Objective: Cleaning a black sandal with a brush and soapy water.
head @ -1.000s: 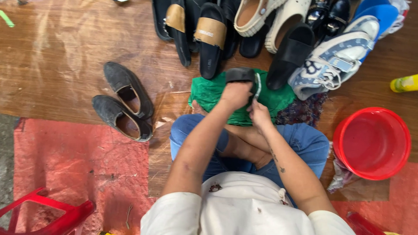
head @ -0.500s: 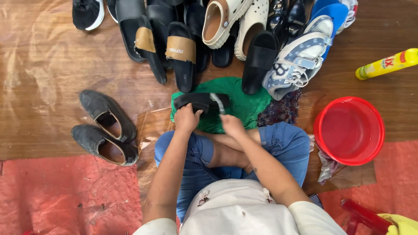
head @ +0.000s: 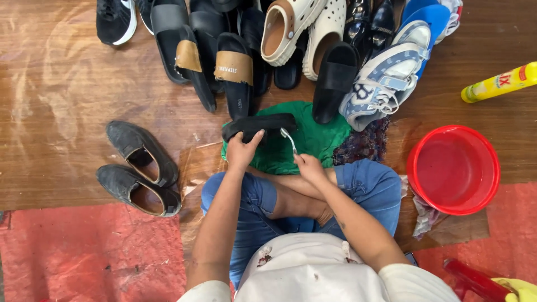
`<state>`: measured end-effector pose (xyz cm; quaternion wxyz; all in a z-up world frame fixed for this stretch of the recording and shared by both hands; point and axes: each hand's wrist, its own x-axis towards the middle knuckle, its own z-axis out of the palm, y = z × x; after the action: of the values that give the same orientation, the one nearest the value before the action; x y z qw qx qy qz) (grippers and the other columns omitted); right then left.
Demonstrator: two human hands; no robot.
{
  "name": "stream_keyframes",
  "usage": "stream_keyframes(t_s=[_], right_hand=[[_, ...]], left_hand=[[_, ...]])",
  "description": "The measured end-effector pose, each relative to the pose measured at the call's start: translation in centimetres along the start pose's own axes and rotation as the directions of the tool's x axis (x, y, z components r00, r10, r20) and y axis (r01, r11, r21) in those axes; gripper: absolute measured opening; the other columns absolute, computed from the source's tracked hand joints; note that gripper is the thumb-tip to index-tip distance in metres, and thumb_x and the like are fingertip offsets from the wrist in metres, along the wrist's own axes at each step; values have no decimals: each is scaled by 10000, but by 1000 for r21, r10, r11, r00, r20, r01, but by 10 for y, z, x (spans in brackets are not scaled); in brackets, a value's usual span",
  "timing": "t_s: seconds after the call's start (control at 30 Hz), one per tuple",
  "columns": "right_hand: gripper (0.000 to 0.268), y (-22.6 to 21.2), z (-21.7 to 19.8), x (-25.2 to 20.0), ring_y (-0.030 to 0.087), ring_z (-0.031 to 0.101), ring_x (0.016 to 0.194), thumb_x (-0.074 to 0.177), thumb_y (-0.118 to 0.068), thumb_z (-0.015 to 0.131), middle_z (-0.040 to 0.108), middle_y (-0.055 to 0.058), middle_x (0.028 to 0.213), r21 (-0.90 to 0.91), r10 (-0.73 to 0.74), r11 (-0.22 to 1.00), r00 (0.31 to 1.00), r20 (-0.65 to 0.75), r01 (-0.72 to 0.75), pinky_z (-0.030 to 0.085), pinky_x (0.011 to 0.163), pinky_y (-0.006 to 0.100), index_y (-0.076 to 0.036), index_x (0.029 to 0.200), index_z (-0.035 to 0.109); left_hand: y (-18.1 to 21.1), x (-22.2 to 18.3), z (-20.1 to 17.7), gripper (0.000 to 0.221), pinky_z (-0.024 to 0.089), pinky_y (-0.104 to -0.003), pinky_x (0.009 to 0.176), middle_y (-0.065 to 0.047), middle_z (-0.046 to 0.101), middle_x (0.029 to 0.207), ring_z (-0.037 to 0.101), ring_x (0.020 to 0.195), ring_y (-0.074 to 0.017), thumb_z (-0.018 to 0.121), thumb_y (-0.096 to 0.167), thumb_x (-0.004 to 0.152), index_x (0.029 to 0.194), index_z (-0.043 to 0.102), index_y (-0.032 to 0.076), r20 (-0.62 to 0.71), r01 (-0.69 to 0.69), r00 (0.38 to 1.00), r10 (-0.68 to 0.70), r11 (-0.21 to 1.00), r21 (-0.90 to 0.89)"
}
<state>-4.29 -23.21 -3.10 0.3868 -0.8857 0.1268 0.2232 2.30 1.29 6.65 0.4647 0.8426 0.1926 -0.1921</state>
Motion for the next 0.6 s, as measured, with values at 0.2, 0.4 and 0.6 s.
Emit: stream_keyframes(t_s=[0.2, 0.4, 0.6], right_hand=[[338, -26, -39, -53, 276, 714, 971, 1027, -557, 508, 750, 17, 827, -24, -102, 995, 980, -170, 100, 569, 815, 421, -310, 949, 725], [245, -81, -70, -64, 289, 735, 861, 1032, -424, 555, 725, 65, 859, -419, -597, 762, 787, -158, 494, 594, 741, 418, -253, 1121, 707], [297, -86, -103, -48, 326, 731, 866, 1060, -405, 497, 713, 89, 911, -505, -606, 732, 776, -174, 458, 589, 732, 451, -231, 1208, 687]], left_hand=[[-22, 21, 25, 514, 323, -643, 1123, -108, 711, 1017, 589, 1188, -386, 869, 581, 710, 923, 805, 117, -322, -631, 641, 696, 718, 294], [-31, 21, 44, 571, 117, -564, 1234, 17, 719, 1226, 527, 1368, -266, 761, 740, 763, 999, 803, 222, -238, -771, 469, 850, 526, 358], [-36, 29, 48, 503, 200, -539, 1223, 15, 745, 1150, 571, 1335, -275, 811, 679, 744, 945, 818, 218, -277, -784, 425, 862, 503, 364]])
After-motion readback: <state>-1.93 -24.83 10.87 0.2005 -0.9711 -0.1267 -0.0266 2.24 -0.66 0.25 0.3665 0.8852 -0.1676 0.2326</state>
